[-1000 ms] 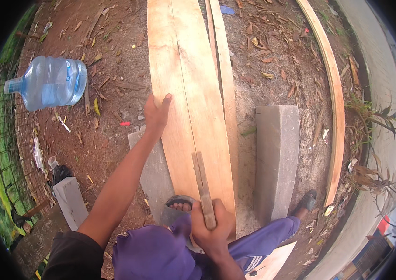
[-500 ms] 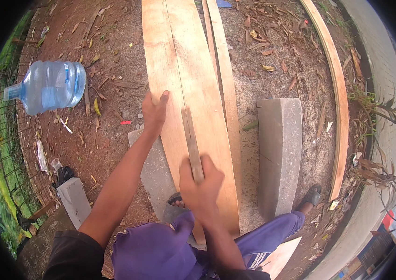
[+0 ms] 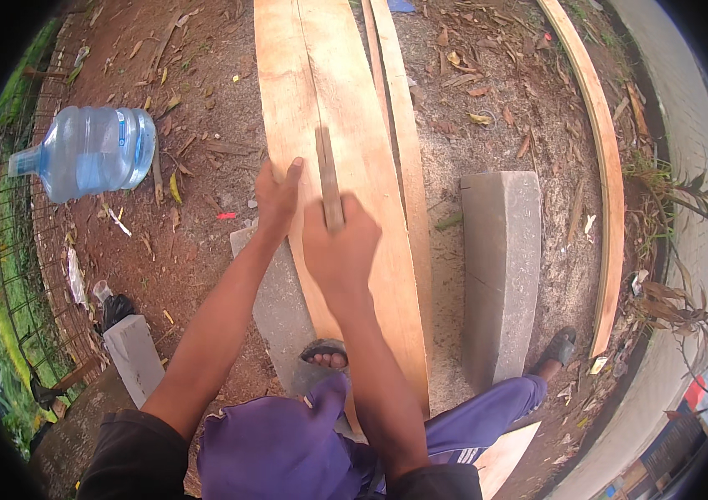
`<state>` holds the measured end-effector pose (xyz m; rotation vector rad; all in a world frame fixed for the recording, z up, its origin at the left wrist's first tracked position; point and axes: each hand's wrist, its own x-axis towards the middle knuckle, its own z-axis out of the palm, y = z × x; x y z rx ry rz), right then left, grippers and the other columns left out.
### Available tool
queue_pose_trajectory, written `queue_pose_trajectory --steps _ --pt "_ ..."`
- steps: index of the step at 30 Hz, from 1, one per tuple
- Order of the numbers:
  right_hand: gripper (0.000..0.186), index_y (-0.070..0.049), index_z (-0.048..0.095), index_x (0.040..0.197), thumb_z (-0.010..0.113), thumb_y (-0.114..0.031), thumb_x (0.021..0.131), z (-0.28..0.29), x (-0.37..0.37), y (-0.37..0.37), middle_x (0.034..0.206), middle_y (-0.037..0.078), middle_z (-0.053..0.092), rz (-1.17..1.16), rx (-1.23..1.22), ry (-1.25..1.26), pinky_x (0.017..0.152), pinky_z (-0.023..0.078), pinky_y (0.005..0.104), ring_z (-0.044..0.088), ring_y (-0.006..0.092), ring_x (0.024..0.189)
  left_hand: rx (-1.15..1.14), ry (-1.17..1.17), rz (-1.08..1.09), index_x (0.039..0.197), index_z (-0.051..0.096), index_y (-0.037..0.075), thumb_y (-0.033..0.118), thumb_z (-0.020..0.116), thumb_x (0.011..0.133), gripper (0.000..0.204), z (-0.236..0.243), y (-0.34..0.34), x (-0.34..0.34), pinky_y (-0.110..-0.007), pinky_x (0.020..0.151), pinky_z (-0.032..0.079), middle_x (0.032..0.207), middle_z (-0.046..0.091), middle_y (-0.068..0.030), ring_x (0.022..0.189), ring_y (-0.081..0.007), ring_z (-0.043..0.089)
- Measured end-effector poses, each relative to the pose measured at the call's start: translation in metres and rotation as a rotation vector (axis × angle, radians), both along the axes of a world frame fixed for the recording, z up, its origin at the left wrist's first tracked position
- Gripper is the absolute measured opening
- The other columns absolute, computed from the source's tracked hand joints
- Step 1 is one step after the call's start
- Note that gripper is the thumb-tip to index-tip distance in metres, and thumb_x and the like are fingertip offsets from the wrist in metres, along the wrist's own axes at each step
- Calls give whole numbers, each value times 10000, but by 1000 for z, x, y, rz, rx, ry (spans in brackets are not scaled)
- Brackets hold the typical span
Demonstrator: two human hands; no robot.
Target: The person uses a machete to split a long wooden plank lengthwise on a concrete block. After splitting, the person lifts and moves the separated pieces aside.
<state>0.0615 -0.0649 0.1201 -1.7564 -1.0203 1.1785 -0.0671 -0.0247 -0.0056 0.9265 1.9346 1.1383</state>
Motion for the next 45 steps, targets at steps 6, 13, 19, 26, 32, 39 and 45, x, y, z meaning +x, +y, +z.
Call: queue_pose_trajectory --steps 6,13,19,26,32,39,45 --pt "276 -21 521 679 680 -54 902 81 30 -98 555 22 549 -81 -133 69 433 368 294 473 40 517 37 -8 -10 1029 621 -45 258 760 925 349 0 -4 -4 -371 778 517 959 695 -177 854 -233 652" --pt "281 40 531 678 655 -142 851 -14 -14 69 553 164 524 -27 23 -18 529 423 409 500 196 505 -84 47 -68 1100 617 -42 243 717 959 333 6 3 5 -356 793 514 993 691 -125 863 -172 632" --pt "150 6 587 758 677 -24 875 74 33 -110 564 82 596 29 -81 -16 467 447 315 565 77 513 12 -11 -12 1048 623 -41 290 763 920 381 -7 -5 -8 -387 792 518 940 701 -175 856 -239 665" --pt "253 38 572 703 662 -136 864 -12 -2 26 566 147 580 36 13 -18 521 446 372 580 172 535 23 -41 -15 1064 628 -40 278 758 924 370 0 -5 -6 -384 801 518 949 702 -178 859 -236 661" --pt "257 38 584 722 663 -154 874 -7 0 13 580 171 602 25 20 -60 538 465 397 589 209 531 -2 6 -36 1059 630 -40 275 755 925 364 -7 5 0 -388 802 519 966 711 -172 862 -248 667" --pt "269 -7 521 697 677 -47 912 74 42 -108 559 44 561 4 -161 -6 468 440 294 549 42 540 3 63 -15 1059 633 -39 279 756 922 368 4 -9 -6 -396 793 522 958 718 -177 862 -261 684" --pt "261 40 563 698 644 -150 858 -18 -15 73 566 147 554 -19 7 -34 535 434 413 518 201 519 -15 -10 -37 1078 633 -41 275 757 922 373 2 6 9 -400 794 523 960 715 -180 861 -275 685"
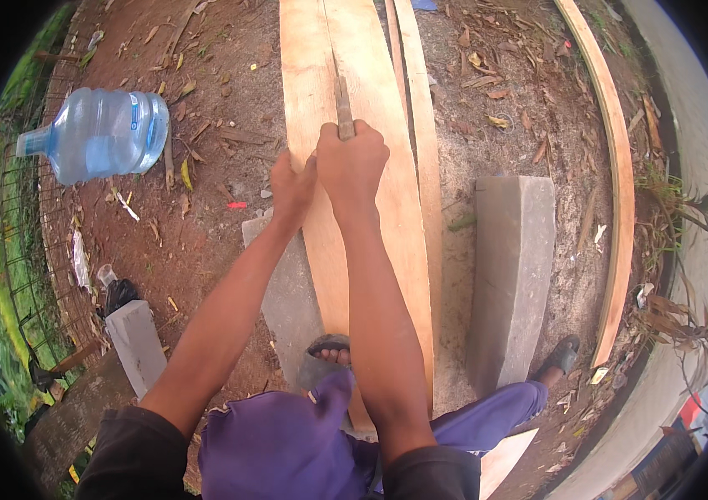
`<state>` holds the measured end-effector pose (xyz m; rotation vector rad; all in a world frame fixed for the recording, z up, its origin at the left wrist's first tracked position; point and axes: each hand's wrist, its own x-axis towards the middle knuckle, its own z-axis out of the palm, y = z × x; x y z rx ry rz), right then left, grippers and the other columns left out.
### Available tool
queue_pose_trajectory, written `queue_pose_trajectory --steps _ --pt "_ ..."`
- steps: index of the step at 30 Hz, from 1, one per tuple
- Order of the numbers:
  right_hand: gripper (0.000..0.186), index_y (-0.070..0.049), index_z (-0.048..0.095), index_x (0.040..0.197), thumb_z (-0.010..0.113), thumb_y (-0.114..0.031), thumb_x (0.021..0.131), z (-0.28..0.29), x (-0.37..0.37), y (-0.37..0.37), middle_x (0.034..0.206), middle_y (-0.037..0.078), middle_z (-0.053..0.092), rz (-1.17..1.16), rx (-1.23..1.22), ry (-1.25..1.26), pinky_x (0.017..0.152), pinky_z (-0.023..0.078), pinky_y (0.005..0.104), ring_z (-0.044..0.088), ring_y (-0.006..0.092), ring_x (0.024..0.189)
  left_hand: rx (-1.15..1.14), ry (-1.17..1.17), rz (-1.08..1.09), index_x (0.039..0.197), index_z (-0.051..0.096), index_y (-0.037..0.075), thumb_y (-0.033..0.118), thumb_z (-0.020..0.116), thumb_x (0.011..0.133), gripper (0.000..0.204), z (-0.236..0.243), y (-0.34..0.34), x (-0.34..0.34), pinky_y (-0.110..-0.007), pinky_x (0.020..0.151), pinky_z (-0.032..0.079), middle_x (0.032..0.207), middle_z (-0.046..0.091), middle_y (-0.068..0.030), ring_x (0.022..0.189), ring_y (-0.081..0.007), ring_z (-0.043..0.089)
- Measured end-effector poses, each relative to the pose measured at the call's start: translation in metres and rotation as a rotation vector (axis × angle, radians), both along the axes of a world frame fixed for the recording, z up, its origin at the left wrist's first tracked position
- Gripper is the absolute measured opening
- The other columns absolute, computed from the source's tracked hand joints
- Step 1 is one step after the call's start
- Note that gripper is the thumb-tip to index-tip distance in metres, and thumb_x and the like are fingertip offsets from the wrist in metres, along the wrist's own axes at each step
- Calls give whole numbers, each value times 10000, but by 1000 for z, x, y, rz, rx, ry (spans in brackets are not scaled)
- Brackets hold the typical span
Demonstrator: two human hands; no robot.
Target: The person uses a machete to split a long wooden plank lengthwise on a concrete block. After splitting, the person lifts and moves the separated pieces aside.
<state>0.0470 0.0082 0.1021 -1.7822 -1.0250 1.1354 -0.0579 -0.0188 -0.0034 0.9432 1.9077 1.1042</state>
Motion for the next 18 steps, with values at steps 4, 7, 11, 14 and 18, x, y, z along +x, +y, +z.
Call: queue_pose_trajectory --steps 4,7,11,14,18 --pt "248 22 555 709 672 -117 878 20 19 -100 551 121 558 29 24 -13 492 430 374 521 151 498 11 8 59 1074 632 -41 269 750 926 363 -7 -9 -13 -401 787 521 935 708 -171 851 -267 680" --pt "217 10 543 735 660 -17 916 103 62 -207 602 81 618 123 -129 -30 537 531 297 666 110 601 4 28 17 1073 632 -35 270 746 929 356 -3 -11 -16 -397 793 520 946 706 -167 863 -261 678" --pt "219 11 543 729 657 -8 915 100 46 -172 605 56 613 -12 -198 168 536 522 290 643 98 592 19 -2 26 1075 633 -30 274 752 924 360 4 -10 -17 -393 802 521 963 709 -178 877 -257 680" --pt "270 27 525 674 643 -130 858 -2 16 -50 535 150 512 7 26 19 501 402 391 478 146 517 2 18 3 1075 634 -30 279 756 921 366 4 -7 -9 -392 804 522 962 712 -181 876 -255 682" --pt "262 39 553 686 655 -135 853 2 11 -31 562 185 552 12 44 -75 524 428 416 522 201 504 23 21 2 1073 632 -32 286 759 921 375 -13 -13 -8 -389 797 522 952 713 -179 865 -253 680"
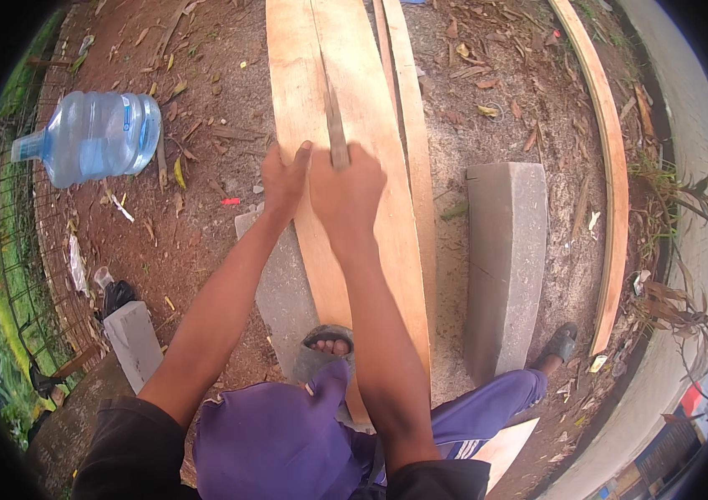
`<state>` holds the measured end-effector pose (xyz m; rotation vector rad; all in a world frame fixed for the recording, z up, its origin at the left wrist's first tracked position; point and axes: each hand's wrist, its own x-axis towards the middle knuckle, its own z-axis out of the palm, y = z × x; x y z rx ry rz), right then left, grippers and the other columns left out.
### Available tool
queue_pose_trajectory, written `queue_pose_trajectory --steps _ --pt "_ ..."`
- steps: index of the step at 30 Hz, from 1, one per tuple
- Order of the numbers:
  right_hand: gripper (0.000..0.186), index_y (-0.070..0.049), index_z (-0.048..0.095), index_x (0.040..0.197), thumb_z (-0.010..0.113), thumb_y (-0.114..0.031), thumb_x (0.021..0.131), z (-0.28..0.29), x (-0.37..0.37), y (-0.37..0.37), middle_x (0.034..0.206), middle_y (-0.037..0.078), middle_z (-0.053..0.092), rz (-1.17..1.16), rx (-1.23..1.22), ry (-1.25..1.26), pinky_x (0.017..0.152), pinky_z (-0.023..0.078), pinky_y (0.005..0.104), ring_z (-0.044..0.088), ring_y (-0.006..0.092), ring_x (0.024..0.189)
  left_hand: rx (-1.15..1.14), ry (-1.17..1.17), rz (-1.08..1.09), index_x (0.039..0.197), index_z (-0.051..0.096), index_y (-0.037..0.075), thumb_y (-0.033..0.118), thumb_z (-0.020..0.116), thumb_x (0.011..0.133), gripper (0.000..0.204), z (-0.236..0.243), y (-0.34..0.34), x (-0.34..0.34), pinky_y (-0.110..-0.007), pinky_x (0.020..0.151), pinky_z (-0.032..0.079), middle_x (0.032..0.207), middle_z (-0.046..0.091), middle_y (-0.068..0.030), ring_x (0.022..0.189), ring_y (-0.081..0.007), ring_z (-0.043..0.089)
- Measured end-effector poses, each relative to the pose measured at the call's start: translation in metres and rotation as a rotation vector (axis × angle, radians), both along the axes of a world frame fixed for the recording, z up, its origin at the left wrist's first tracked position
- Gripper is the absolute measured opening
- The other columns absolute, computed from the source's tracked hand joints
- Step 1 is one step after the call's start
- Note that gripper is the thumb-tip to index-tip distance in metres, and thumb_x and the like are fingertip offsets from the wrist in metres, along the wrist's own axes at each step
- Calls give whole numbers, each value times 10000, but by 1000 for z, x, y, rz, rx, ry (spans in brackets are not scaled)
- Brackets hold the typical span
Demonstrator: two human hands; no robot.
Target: The person uses a machete to split a long wooden plank lengthwise on a concrete block. After splitting, the person lifts and moves the separated pieces aside.
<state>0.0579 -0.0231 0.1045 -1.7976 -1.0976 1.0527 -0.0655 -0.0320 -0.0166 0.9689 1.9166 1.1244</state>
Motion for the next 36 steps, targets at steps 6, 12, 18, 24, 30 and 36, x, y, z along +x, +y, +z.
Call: queue_pose_trajectory --steps 6,12,18,24,30,36 --pt "205 20 561 754 674 -19 920 113 57 -175 643 74 641 76 -162 63 579 536 268 632 75 643 41 -41 0 1059 632 -42 285 764 920 379 9 4 -7 -379 779 521 943 711 -170 840 -238 667" --pt "287 8 497 682 650 -119 889 21 12 -47 547 76 486 -2 -116 163 490 382 358 447 96 543 -7 -22 24 1050 636 -39 276 753 929 358 17 2 -4 -382 790 523 961 711 -172 859 -244 672" --pt "247 10 564 717 666 -144 882 19 13 -79 557 133 561 3 -71 54 498 421 379 500 154 502 -6 -63 23 1065 640 -36 276 753 930 358 10 3 -5 -386 809 518 985 711 -181 883 -255 676" --pt "131 30 612 794 669 -20 900 110 56 -191 639 16 580 50 -110 21 531 393 250 517 36 629 11 18 -14 1070 633 -42 267 742 939 353 9 -1 -10 -381 795 513 978 705 -166 872 -229 659" --pt "220 21 563 734 655 -102 892 0 -2 -4 559 41 483 31 -38 47 489 369 318 443 71 547 44 -65 -31 1057 626 -44 277 756 930 368 -7 15 -1 -392 809 515 977 709 -180 881 -258 670" --pt "162 33 594 790 676 -39 909 88 44 -141 607 118 654 40 -288 177 559 556 318 721 157 642 69 -77 -22 1025 612 -35 257 729 954 322 2 2 -11 -351 764 510 967 685 -126 853 -179 627"
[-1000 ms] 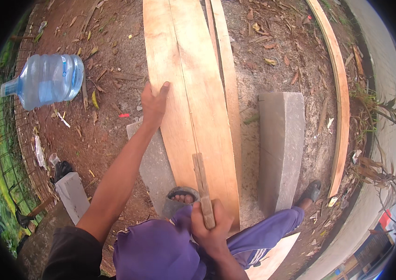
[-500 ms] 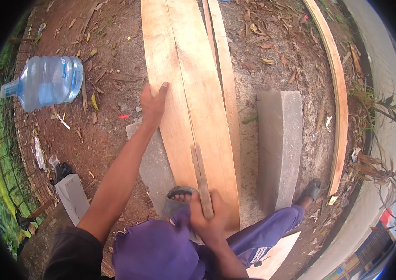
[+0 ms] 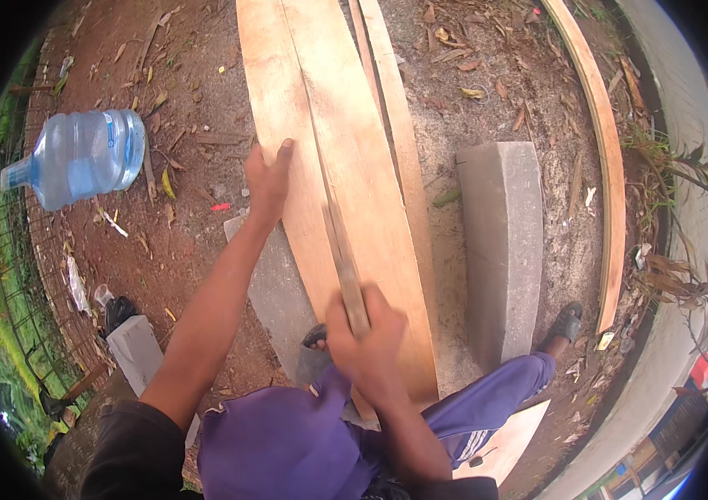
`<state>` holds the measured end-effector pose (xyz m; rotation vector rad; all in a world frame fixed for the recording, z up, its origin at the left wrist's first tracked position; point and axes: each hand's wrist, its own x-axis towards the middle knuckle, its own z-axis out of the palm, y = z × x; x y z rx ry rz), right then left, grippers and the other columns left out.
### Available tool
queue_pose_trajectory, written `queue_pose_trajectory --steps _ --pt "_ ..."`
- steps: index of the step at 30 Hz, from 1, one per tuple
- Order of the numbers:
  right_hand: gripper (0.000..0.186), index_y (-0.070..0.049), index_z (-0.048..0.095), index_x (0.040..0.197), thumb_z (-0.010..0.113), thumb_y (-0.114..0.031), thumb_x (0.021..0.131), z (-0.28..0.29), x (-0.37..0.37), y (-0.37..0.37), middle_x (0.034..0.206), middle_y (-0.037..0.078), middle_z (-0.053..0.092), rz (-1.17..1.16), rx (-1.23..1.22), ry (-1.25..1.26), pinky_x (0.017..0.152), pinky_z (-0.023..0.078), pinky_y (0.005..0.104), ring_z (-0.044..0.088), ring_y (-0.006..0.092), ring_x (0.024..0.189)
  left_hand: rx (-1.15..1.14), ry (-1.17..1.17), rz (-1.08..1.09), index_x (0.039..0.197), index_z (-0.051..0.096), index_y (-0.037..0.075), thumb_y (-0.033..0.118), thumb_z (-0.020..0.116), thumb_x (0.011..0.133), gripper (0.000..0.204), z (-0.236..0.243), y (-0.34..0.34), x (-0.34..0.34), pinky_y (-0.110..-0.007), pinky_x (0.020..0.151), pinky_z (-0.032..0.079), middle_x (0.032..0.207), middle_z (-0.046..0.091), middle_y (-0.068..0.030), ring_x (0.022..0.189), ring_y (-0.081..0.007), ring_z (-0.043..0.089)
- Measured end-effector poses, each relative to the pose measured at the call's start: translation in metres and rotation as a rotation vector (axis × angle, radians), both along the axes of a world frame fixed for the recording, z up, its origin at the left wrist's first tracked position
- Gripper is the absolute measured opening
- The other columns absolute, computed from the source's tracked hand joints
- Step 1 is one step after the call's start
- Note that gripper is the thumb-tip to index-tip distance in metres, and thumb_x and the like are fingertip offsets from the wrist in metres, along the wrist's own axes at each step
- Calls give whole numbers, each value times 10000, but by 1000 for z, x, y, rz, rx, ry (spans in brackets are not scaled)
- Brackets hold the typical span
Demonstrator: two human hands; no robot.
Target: The person uses a machete to split a long wooden plank lengthwise on a concrete block. After splitting, the person lifts and moves the separated pieces aside.
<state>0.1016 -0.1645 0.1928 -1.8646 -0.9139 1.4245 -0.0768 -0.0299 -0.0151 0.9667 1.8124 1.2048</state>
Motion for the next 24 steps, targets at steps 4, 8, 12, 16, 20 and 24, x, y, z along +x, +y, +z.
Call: queue_pose_trajectory --steps 4,8,12,16,20,24 --pt "165 22 579 779 669 -5 915 18 17 -39 610 89 646 21 162 -116 581 558 272 712 120 659 -21 94 -21 1014 617 -36 260 724 959 319 8 1 5 -330 730 503 948 676 -108 820 -141 604" --pt "276 35 541 696 668 -143 863 -82 -38 99 544 146 520 -28 224 -57 503 413 384 504 150 506 -47 60 17 1022 625 -38 268 738 944 335 13 4 5 -354 756 510 942 691 -130 830 -182 631" --pt "273 40 559 690 659 -160 847 -94 -39 137 584 213 571 -37 258 -201 546 439 448 536 316 498 -83 41 -9 1019 626 -37 269 744 939 338 2 2 16 -362 755 511 942 695 -134 835 -187 634" --pt "179 19 581 753 686 -44 884 -2 -4 -9 613 86 622 -49 76 19 470 439 314 568 80 524 -32 67 35 1010 620 -45 269 744 943 344 -3 -1 -3 -349 728 504 922 681 -119 813 -150 604" --pt "194 21 568 740 676 -26 894 27 17 -52 597 51 591 72 152 -236 483 428 288 547 66 543 -37 132 16 1009 622 -54 268 746 939 352 5 -3 4 -364 743 506 919 682 -127 816 -161 610" --pt "206 29 582 756 653 -97 903 -59 -32 77 564 38 499 -2 175 -97 488 368 308 458 66 551 -78 92 14 1050 640 -48 274 754 928 363 14 1 6 -386 812 513 988 704 -169 890 -235 659"
